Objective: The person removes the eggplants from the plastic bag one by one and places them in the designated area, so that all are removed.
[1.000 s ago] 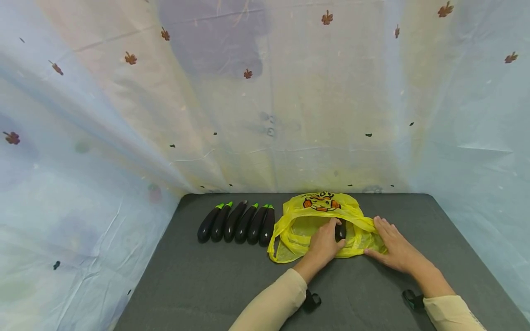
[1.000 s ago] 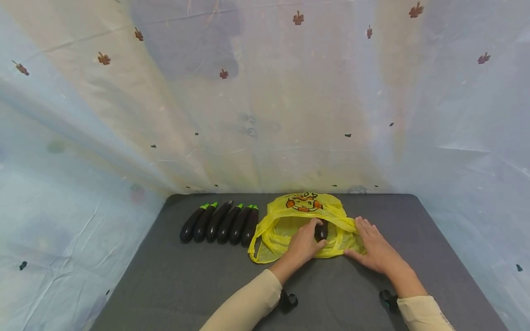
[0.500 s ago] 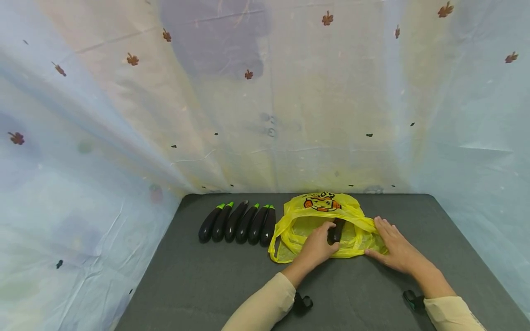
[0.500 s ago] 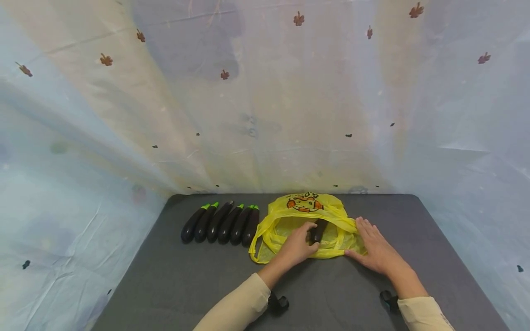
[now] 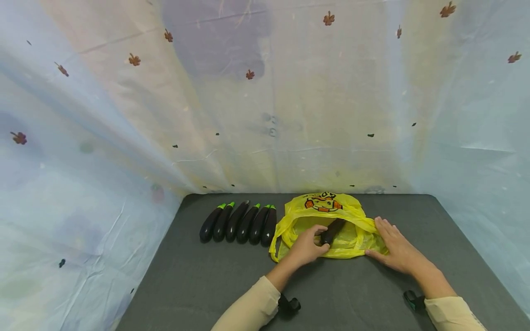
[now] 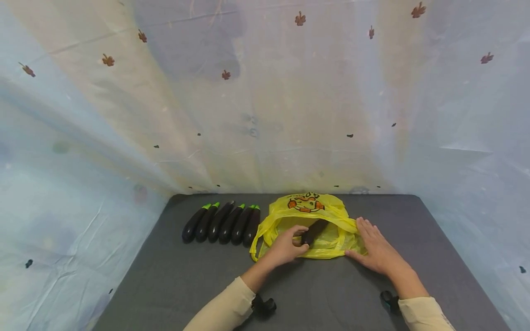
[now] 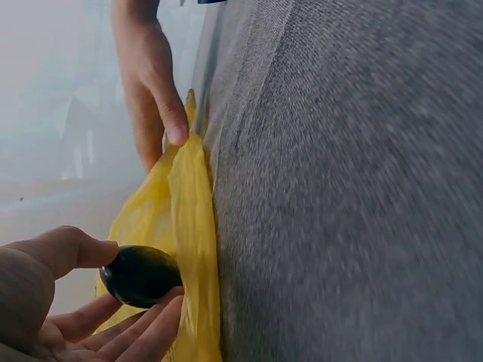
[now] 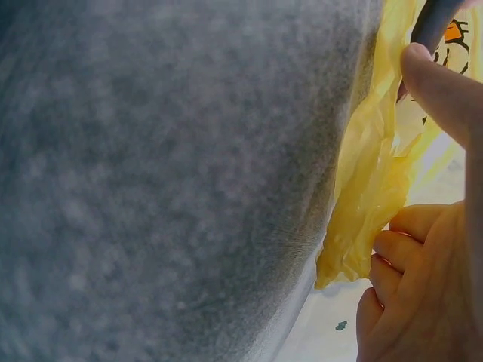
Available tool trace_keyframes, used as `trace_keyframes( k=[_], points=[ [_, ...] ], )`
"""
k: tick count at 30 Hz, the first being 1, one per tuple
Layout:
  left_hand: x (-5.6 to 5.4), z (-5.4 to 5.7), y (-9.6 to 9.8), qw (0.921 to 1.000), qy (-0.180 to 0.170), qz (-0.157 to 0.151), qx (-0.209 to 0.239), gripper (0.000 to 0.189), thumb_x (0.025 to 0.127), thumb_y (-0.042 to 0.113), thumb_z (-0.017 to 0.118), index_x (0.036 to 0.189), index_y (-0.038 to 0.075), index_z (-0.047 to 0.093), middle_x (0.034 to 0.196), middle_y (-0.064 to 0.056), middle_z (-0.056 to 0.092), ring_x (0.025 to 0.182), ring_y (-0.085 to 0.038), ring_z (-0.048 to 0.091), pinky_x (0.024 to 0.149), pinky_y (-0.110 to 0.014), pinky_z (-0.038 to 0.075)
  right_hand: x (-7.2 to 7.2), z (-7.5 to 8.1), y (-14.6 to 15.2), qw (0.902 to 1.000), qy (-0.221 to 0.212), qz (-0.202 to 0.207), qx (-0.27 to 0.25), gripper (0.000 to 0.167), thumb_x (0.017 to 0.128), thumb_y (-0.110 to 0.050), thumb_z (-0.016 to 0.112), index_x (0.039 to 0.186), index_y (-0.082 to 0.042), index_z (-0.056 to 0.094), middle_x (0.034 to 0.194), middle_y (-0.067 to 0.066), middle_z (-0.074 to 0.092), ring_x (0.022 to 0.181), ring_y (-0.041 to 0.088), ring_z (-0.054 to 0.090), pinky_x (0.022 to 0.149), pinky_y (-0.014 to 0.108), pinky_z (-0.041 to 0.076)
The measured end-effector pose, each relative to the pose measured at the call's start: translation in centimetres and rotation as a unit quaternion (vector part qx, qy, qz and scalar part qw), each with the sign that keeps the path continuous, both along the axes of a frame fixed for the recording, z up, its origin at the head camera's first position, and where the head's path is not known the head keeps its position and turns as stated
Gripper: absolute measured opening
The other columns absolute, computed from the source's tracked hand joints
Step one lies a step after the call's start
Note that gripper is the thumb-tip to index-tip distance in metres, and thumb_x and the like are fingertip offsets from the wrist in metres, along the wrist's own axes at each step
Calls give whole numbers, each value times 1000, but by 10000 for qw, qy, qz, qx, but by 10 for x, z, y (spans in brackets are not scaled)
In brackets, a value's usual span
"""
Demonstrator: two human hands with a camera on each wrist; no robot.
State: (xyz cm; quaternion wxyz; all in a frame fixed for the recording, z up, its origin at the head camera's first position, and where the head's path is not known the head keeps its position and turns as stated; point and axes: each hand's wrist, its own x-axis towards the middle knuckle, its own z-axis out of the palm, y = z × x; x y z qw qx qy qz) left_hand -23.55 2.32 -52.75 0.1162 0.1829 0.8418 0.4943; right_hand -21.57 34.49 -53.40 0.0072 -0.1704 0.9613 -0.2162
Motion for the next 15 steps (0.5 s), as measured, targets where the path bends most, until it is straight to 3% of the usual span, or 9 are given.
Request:
trace_keyframes(
  k=[6,15],
  points=[
    [2,1,-18,9995,-190,-32,262,49,102,18,75,149,10,62,147,-14,63,125,-37,69,89,-38,64,0,1,0,10000,-12,31,2,110,99,-52,75,171,3,12,172,35,18,158,56,18,131,62,8],
    [6,2,-43,9986,-399,-55,348,46,103,18,72,148,11,63,148,-14,63,128,-41,67,98,-49,61,0,-1,-1,10000,-47,40,14,109,99,-53,75,170,4,14,172,34,18,158,56,18,132,61,6]
  ],
)
